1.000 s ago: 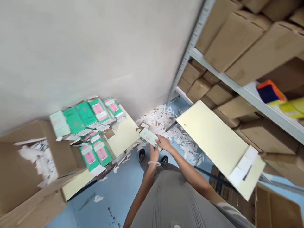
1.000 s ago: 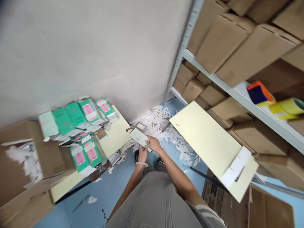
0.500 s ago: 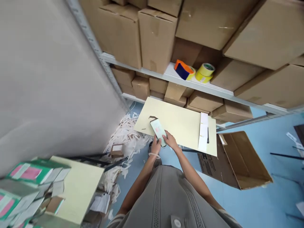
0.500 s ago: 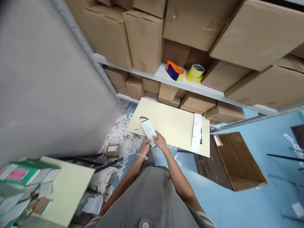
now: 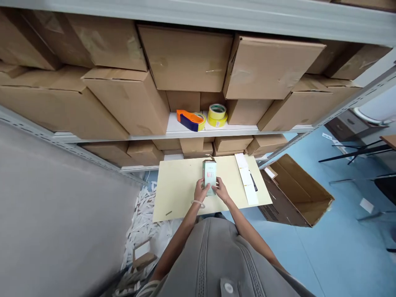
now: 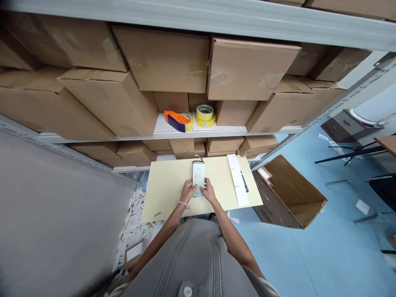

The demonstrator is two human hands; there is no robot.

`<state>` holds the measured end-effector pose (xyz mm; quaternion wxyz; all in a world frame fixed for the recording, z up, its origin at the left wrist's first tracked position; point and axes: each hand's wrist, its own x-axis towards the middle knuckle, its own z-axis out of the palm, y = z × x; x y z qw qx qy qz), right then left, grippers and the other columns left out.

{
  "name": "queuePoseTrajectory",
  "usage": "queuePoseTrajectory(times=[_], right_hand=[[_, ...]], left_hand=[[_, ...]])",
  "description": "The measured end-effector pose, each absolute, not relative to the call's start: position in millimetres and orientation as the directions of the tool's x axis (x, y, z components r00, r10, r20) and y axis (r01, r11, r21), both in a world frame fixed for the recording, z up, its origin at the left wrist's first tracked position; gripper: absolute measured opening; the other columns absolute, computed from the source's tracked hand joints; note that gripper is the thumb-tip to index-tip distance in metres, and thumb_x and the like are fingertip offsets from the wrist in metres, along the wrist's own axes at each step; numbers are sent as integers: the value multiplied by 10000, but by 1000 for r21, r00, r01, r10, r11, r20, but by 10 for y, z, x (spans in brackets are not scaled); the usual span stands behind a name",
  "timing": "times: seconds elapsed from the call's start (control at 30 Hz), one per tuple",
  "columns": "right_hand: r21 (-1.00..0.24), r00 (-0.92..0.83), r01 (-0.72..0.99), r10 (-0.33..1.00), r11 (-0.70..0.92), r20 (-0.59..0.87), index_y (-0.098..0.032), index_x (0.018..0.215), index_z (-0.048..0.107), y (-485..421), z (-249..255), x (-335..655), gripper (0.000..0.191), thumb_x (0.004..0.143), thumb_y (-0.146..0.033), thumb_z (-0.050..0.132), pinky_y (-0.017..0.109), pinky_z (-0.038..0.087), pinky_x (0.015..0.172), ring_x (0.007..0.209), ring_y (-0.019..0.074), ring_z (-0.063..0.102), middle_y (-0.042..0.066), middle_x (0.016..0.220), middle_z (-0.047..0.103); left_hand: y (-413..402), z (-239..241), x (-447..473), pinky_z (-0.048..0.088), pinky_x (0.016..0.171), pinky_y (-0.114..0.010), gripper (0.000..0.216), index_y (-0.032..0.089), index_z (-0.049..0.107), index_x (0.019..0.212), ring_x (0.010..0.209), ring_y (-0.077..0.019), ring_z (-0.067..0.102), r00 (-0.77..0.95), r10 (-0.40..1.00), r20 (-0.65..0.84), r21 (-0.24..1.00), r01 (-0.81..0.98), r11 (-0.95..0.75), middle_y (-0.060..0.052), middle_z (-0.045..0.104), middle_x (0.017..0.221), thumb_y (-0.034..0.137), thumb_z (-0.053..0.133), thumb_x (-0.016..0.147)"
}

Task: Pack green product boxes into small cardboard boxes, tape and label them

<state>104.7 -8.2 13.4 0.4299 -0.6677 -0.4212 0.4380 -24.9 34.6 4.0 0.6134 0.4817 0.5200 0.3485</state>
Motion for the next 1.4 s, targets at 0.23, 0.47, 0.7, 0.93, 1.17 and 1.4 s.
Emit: queuePoseTrajectory(times=[0.23, 0.47, 0.7, 0.93, 1.17, 1.4], right_hand=[[-965, 201, 89, 954, -245, -223, -243, 1142, 387, -28, -1, 1299, 458, 701, -181, 491, 324, 511, 849, 1073, 184, 605, 94, 1236, 557], [-904, 148, 274, 943, -328, -298, -205, 1205, 453, 33, -96, 1484, 576, 644, -139, 569, 397, 492, 897, 1003, 224, 622, 71, 1097, 665], [-907, 32, 291, 951, -303, -308, -173, 1089, 545, 110, 33, 1477, 443, 655, -162, 634, 384, 517, 844, 1000, 249, 642, 104, 1121, 663], [-935, 20, 304, 982, -185, -188, -230, 1110, 584, 144, 288, 1309, 277, 860, -317, 503, 366, 513, 865, 990, 211, 654, 63, 1157, 667], [-908, 273, 164, 902, -386, -334, -168, 1020, 643, 237, 206, 1263, 487, 925, -538, 341, 315, 552, 618, 884, 246, 695, 129, 966, 713], [-869, 347, 145, 847, -472, -402, -155, 799, 623, 411, 118, 1262, 431, 863, -534, 427, 307, 529, 517, 699, 237, 700, 129, 739, 696]], left_hand=[[481, -62, -37, 484, 952, -372, 673, 183, 494, 1209, 1190, -255, 564, 234, 930, -283, 956, -6, 293, -121, 570, 1222, 238, 791, 607], [495, -35, -58, 453, 1004, -416, 952, 233, 492, 1334, 1031, -221, 591, 331, 919, -214, 959, 250, 133, -44, 496, 1067, 128, 839, 453], [466, -74, -141, 423, 1046, -409, 846, 193, 484, 1282, 1135, -246, 544, 249, 945, -214, 947, 290, 138, -103, 429, 1189, 219, 847, 519], [608, 97, -338, 471, 959, -406, 266, 193, 595, 1009, 1061, -234, 596, 43, 994, -104, 940, 332, 84, -94, 588, 1069, 371, 590, 811], [797, 392, -304, 472, 720, -291, 136, 242, 572, 873, 742, -160, 613, -66, 997, -37, 838, 541, 67, -12, 637, 938, 307, 456, 896], [739, 464, -323, 462, 709, -250, 278, 242, 641, 794, 845, -144, 613, 77, 994, 82, 803, 585, -112, -8, 584, 1102, 74, 423, 834]])
